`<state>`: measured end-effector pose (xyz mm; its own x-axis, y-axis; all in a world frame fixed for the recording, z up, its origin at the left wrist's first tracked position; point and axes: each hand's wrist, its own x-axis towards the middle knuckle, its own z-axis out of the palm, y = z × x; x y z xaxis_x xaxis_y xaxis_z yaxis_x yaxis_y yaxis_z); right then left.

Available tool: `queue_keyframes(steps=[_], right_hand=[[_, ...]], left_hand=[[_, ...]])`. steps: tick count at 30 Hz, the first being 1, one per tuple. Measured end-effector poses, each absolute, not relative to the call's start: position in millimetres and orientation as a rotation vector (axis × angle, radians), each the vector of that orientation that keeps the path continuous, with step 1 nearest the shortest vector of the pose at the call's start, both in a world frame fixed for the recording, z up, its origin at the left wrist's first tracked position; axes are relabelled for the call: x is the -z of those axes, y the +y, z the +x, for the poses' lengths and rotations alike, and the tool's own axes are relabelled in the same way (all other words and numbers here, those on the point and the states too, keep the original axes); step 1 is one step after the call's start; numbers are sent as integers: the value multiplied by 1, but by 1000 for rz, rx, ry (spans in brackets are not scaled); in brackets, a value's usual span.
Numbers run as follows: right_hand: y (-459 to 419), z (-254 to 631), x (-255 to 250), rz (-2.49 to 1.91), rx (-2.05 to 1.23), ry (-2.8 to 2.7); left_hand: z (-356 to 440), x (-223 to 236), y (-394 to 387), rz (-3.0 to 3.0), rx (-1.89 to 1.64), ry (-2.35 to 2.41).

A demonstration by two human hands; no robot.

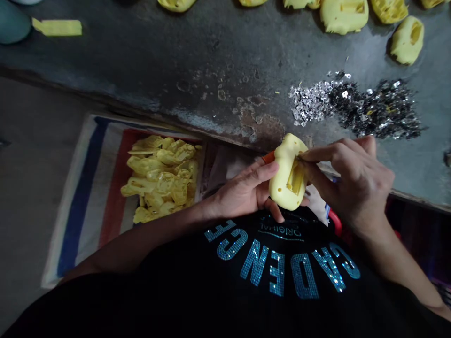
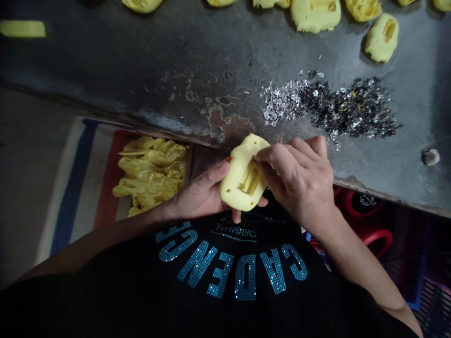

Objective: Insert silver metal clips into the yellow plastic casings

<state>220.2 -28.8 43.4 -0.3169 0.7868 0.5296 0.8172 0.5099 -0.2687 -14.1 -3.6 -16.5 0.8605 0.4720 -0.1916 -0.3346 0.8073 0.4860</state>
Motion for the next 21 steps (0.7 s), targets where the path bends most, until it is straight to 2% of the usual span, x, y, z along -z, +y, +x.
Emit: queue_keyframes(steps=[14, 21], right_hand=[[-41, 232, -42, -1215, 82, -2200], [-46, 230, -35, -1226, -185, -1999]], left_hand=[[-11, 9, -2, 448, -374, 296], [-11, 11, -6, 462, -412, 290]])
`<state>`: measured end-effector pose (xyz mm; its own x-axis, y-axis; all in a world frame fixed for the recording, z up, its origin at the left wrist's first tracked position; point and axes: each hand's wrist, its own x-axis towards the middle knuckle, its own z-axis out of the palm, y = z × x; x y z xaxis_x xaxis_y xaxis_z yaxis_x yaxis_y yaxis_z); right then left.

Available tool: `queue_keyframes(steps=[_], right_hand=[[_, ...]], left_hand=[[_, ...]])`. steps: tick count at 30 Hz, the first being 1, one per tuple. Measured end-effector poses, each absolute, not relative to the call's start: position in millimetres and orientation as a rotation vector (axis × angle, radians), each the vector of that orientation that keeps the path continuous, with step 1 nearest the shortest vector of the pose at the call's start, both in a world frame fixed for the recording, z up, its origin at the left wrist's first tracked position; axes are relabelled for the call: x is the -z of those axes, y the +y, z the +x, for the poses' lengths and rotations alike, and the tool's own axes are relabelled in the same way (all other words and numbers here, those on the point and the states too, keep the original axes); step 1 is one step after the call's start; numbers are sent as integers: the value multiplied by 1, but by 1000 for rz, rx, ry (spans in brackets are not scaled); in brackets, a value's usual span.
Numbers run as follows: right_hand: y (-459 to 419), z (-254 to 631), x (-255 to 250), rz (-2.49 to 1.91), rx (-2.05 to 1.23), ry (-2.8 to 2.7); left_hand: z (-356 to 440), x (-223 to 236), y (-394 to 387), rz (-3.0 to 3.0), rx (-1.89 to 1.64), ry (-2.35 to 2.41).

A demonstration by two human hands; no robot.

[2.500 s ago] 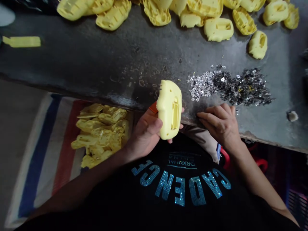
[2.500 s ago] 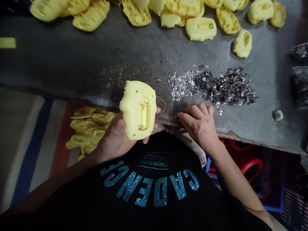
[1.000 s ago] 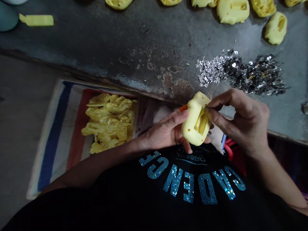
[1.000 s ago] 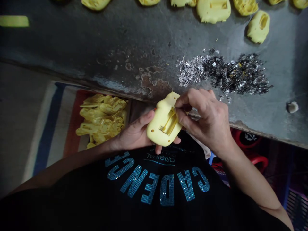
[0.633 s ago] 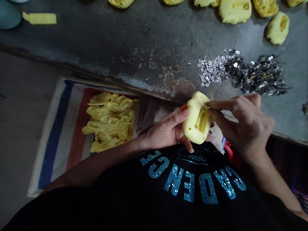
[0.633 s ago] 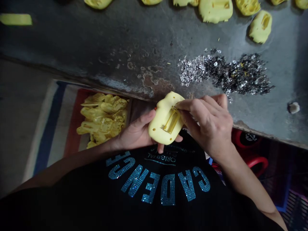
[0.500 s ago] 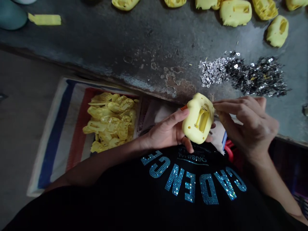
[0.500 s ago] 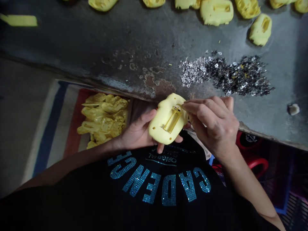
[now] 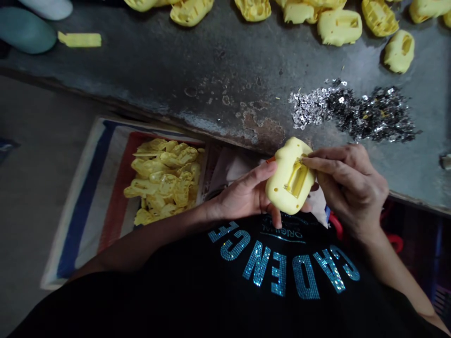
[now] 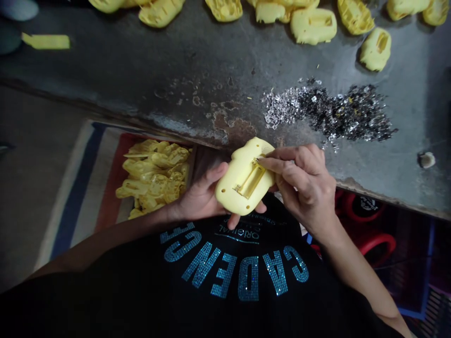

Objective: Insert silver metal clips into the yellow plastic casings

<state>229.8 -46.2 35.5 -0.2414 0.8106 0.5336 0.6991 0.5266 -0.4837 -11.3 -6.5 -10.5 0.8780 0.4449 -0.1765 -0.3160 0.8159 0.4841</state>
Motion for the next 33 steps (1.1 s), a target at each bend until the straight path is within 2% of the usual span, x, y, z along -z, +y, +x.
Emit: queue_keyframes(steps=[2, 7, 9, 12, 17, 20, 29, 33], right_hand=[[-47, 229, -33, -1231, -153, -1997], [-51, 234, -25, -1229, 172, -2138], [-52, 237, -24, -1236, 174, -2157], [-47, 241, -30, -1267, -41, -2020], [-23, 253, -43, -1250, -692, -1902], [-12, 256, -45, -1209, -852, -1977], [-42, 232, -16, -1272, -375, -1861], [-48, 234, -5, -1267, -274, -1780]], left_hand=[[-11, 12, -7, 464, -414, 296], [-10, 13, -6, 475, -396, 301], [-10, 12, -6, 468, -399, 301], [-9, 11, -7, 460, -424, 300], [-9, 7, -11, 557, -490, 348], [-11, 1, -14, 672, -522, 416], [-22, -7, -14, 772, -556, 642], [-22, -4, -11, 835, -512, 777]])
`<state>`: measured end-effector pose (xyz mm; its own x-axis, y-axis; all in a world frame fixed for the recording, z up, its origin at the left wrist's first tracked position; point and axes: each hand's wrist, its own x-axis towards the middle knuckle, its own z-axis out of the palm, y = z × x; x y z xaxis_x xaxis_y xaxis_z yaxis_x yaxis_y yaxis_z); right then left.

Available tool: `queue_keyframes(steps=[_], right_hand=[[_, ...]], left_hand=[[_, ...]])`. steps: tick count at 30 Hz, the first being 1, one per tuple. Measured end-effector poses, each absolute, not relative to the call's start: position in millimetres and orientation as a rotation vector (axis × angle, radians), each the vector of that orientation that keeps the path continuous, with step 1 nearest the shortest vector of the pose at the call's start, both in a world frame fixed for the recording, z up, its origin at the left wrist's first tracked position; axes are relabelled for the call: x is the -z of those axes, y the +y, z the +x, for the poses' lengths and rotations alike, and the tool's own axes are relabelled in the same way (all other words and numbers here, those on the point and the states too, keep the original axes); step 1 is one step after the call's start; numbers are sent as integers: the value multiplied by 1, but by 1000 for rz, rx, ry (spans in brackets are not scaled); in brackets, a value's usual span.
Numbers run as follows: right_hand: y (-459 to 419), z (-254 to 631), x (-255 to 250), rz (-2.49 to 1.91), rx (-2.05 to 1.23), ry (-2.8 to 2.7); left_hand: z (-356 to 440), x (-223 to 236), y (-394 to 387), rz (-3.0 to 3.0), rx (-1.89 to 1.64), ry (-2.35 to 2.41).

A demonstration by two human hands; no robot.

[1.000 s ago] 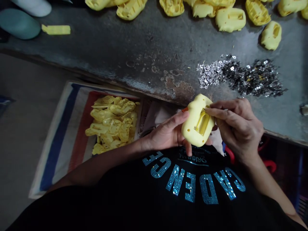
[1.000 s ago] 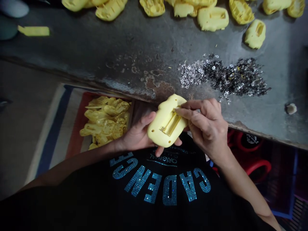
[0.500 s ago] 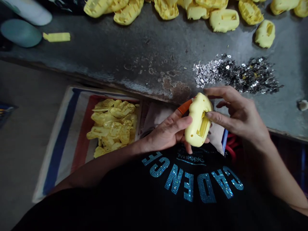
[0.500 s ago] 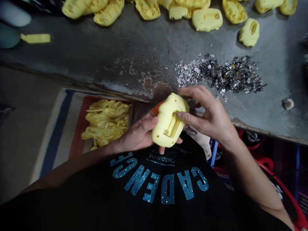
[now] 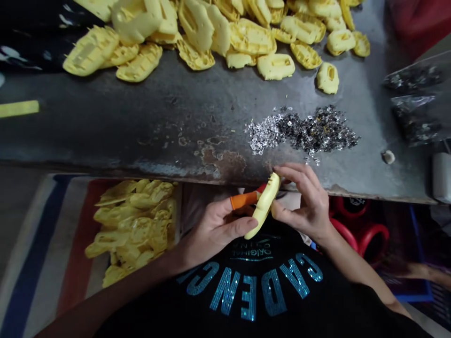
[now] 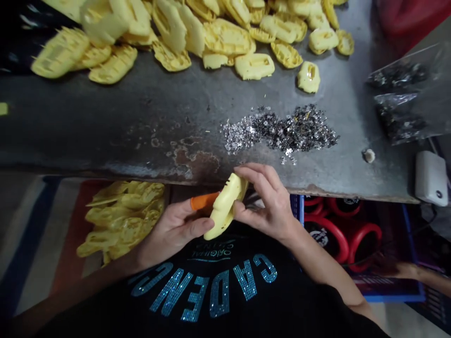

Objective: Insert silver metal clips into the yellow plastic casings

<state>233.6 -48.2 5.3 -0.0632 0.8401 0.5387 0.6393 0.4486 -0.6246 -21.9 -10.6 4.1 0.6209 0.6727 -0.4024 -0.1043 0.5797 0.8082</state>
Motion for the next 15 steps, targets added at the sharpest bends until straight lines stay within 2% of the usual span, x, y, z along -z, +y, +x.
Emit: queue_keyframes(steps=[5, 10, 12, 15], right_hand=[[-45, 237, -5, -1289, -254, -1778], [-26, 262, -13, -1285, -432, -1991], [-13, 283, -13, -1433, -281, -2067], [1, 309, -4, -1846, 182, -1977]], left_hand=[[-13, -2, -1, 959, -581, 807], [-13, 1, 18, 620, -406, 510], [-15, 2, 25, 588, -406, 458], [-18, 2, 29, 628, -526, 483]])
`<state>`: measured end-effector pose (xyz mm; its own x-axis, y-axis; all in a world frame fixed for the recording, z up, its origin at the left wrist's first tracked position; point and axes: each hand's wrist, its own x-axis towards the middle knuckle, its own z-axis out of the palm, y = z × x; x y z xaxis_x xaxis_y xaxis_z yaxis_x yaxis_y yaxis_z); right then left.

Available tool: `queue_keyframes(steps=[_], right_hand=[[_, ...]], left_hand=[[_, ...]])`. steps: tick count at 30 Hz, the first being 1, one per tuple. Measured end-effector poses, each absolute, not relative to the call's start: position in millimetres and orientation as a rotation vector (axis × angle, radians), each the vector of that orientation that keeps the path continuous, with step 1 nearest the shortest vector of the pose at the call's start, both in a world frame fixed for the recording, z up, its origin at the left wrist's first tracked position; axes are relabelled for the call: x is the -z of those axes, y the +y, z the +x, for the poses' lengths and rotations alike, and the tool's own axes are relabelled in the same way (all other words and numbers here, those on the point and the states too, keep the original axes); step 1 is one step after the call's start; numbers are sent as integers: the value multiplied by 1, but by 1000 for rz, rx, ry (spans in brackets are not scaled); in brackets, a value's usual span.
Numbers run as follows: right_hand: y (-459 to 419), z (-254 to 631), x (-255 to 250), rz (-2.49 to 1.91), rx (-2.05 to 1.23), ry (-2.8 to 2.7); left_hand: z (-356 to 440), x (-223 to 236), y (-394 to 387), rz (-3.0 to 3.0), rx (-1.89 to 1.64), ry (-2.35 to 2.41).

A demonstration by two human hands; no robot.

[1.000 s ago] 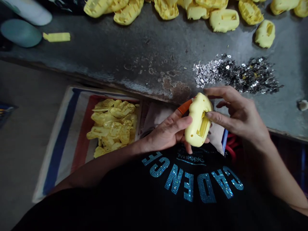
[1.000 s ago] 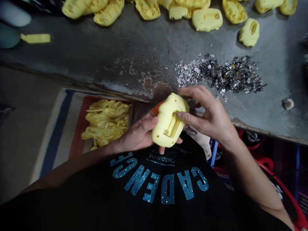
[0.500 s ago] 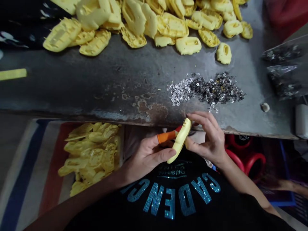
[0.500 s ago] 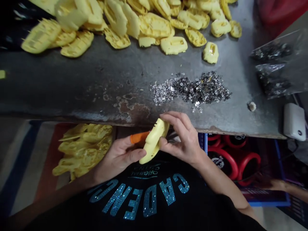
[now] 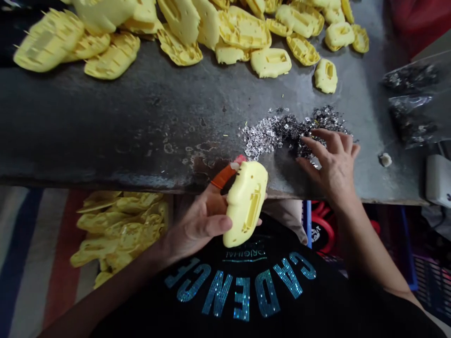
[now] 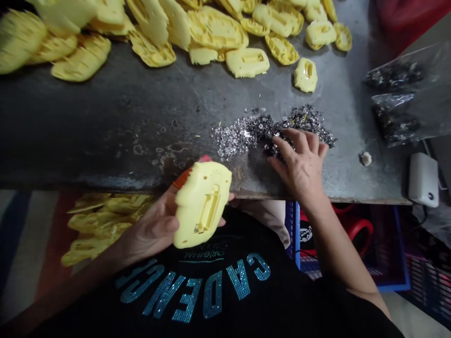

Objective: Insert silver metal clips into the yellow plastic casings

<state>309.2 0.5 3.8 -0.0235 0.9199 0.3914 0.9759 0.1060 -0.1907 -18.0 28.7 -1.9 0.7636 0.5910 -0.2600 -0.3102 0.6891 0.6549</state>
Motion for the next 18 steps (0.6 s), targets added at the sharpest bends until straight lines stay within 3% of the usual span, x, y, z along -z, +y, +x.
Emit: queue_keyframes(steps=[2, 9, 18], right_hand=[[-1, 312, 4, -1941, 277, -1978], [-42, 308, 9, -1696, 65, -1968], [-21, 309, 17, -1825, 229, -1866]], left_hand=[[-18, 2, 28, 637, -601, 471], [-14, -1, 26, 652, -659, 544], [-9, 0, 18, 626, -665, 581]])
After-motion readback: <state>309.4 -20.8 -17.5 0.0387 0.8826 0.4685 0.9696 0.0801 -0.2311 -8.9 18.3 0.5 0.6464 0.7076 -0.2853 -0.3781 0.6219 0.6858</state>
